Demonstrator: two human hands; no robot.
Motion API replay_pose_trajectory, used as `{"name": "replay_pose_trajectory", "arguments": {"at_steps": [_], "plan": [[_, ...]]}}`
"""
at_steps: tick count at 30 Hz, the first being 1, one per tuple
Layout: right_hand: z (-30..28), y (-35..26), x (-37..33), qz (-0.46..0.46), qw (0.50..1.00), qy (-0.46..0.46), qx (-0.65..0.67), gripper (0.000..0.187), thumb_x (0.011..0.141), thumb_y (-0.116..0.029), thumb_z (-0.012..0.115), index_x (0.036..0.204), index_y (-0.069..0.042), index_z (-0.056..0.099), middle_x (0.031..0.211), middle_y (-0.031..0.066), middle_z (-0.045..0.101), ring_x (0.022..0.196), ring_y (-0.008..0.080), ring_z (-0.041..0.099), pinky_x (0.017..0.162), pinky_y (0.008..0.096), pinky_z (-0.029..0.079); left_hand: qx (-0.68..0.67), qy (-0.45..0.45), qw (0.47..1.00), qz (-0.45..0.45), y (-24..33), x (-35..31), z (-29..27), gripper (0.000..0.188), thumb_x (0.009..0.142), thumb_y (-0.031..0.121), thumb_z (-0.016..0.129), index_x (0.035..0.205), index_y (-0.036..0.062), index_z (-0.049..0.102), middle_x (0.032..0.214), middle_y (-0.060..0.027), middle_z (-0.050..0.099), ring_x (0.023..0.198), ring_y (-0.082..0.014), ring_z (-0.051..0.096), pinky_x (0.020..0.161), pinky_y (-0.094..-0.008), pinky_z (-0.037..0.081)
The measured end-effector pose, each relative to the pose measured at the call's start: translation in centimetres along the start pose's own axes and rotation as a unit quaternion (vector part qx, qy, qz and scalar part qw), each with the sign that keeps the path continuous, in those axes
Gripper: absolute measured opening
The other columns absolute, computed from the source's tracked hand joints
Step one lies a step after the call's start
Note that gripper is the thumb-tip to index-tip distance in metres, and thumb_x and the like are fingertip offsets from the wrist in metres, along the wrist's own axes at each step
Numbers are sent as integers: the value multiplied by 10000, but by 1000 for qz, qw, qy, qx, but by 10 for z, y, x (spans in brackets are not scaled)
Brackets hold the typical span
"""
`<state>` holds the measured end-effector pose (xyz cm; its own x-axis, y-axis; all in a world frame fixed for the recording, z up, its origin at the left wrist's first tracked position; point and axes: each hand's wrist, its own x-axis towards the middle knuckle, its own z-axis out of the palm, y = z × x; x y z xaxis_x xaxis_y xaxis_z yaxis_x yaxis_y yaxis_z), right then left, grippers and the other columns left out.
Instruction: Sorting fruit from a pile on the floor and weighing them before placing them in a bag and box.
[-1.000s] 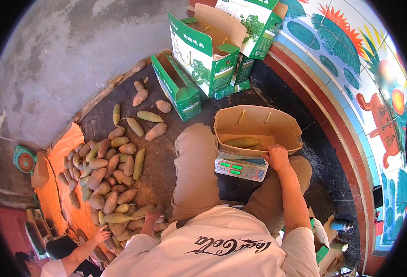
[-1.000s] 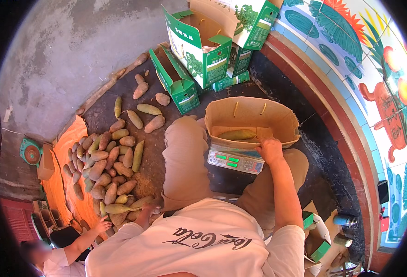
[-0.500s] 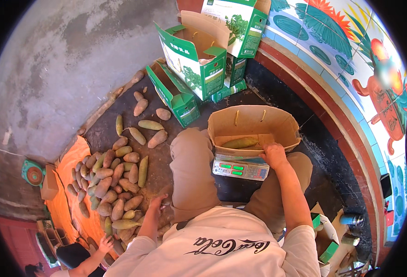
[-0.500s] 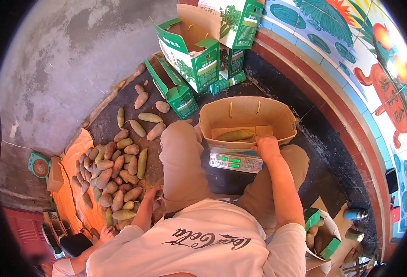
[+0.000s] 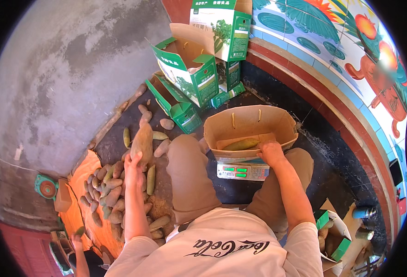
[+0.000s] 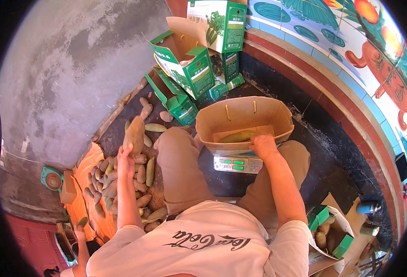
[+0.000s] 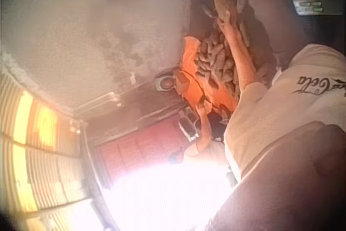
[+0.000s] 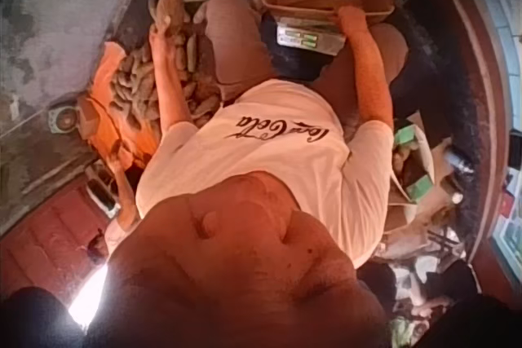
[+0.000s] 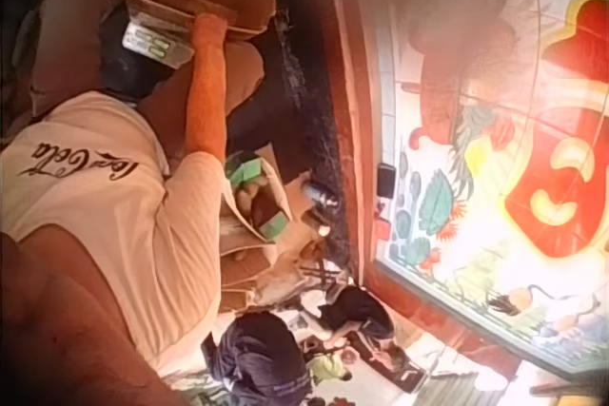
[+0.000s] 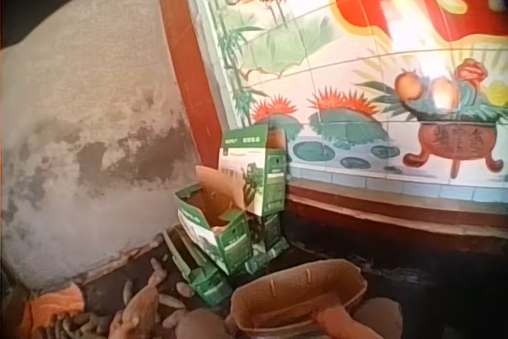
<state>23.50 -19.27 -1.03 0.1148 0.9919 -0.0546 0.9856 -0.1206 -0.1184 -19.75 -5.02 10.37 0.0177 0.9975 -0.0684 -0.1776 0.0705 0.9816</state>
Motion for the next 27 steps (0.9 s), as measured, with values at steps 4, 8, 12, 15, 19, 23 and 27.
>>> {"name": "replay_pose_trajectory", "arguments": {"at_steps": [4,8,12,15,19,23,27], "plan": [[-7,-3,0,-3,1000,-3,5,237,774,-322,625,851,-100,650,832,90,657,853,257,623,745,379,462,7,-23,999,30,33,2,57,496,756,165,678,1157,-3,440,1098,-106,545,1015,-202,529,850,-348,424],[-7,-2,0,3,1000,-14,8,243,779,-328,619,867,-104,654,856,86,659,873,251,621,756,384,458,35,-182,983,5,40,2,115,517,731,173,700,1150,-4,454,1063,-100,560,992,-176,533,854,-307,414],[-9,-3,0,6,999,-32,12,250,784,-333,614,888,-110,657,891,87,661,895,246,618,770,389,454,142,-202,969,-24,14,4,161,536,691,210,741,1109,0,479,1002,-75,569,896,-142,535,801,-281,417],[-5,-1,0,7,999,-25,23,251,785,-339,611,879,-112,662,892,86,663,900,245,619,773,382,454,203,-266,942,-8,-17,4,191,573,657,261,768,1092,0,502,966,-91,577,892,-163,540,776,-298,435],[0,0,2,7,999,-28,15,252,788,-344,607,867,-112,667,889,84,665,907,241,619,777,379,454,334,-264,905,29,-70,10,212,553,666,244,767,1086,-5,507,939,-66,569,853,-151,537,746,-280,434],[6,5,3,-13,1000,-6,28,230,783,-317,617,872,-107,650,843,104,659,853,272,623,742,400,469,458,-282,842,39,-89,-2,233,607,633,307,783,1071,-13,511,909,-105,587,820,-190,562,708,-307,456],[4,3,4,-17,999,-15,36,226,783,-311,620,865,-104,653,847,98,658,856,269,621,744,393,472,512,-283,810,37,-101,-2,238,634,623,356,778,1068,-8,509,892,-143,602,830,-226,584,736,-332,461]]}}
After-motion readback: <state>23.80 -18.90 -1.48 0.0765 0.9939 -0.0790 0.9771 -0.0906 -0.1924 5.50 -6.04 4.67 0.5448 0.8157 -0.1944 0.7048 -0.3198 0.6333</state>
